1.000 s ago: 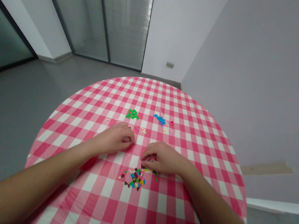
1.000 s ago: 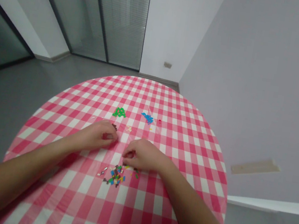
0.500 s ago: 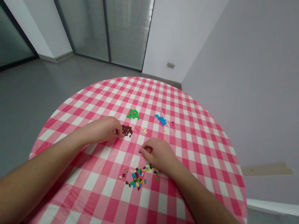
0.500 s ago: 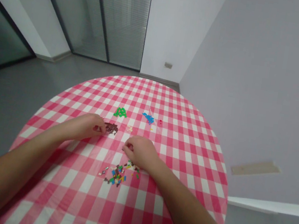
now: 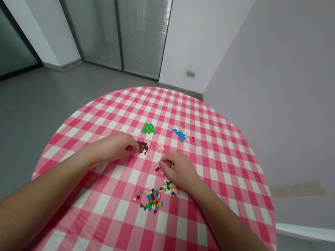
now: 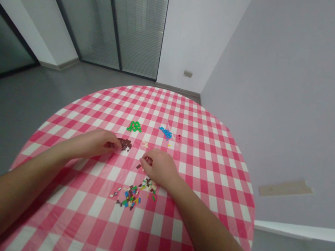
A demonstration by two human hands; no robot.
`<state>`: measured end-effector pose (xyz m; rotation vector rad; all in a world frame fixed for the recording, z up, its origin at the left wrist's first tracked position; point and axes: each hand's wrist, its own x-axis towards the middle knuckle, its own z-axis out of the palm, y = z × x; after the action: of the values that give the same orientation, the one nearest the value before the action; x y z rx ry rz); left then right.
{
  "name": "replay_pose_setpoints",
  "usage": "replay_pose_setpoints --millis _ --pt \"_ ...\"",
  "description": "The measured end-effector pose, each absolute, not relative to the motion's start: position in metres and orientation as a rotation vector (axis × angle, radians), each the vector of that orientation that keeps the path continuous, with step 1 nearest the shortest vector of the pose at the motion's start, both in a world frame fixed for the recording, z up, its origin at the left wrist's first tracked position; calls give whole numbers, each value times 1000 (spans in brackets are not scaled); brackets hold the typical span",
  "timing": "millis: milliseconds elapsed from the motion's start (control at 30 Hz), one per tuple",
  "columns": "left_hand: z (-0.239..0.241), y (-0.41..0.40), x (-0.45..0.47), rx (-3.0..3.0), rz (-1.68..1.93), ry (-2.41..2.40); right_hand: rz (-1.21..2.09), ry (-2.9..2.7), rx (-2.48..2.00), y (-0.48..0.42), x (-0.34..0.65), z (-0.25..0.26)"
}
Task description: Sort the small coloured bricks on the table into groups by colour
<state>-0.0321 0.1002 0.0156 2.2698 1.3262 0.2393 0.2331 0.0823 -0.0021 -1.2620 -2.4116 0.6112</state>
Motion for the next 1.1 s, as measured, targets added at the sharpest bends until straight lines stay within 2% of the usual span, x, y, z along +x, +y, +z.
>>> replay_pose_setpoints --millis 333,633,933,1100 --pt "9 104 -37 2125 338 1382 674 -2538 -996 81 233 -6" --pt "7 110 -45 2095 300 1445 580 -2506 -1115 83 235 -5" --pt "8 109 -36 2216 435 1499 492 -2452 -1320 83 229 -7" --pt "5 93 -1 2435 603 1225 493 -2353 -1373 87 233 -5"
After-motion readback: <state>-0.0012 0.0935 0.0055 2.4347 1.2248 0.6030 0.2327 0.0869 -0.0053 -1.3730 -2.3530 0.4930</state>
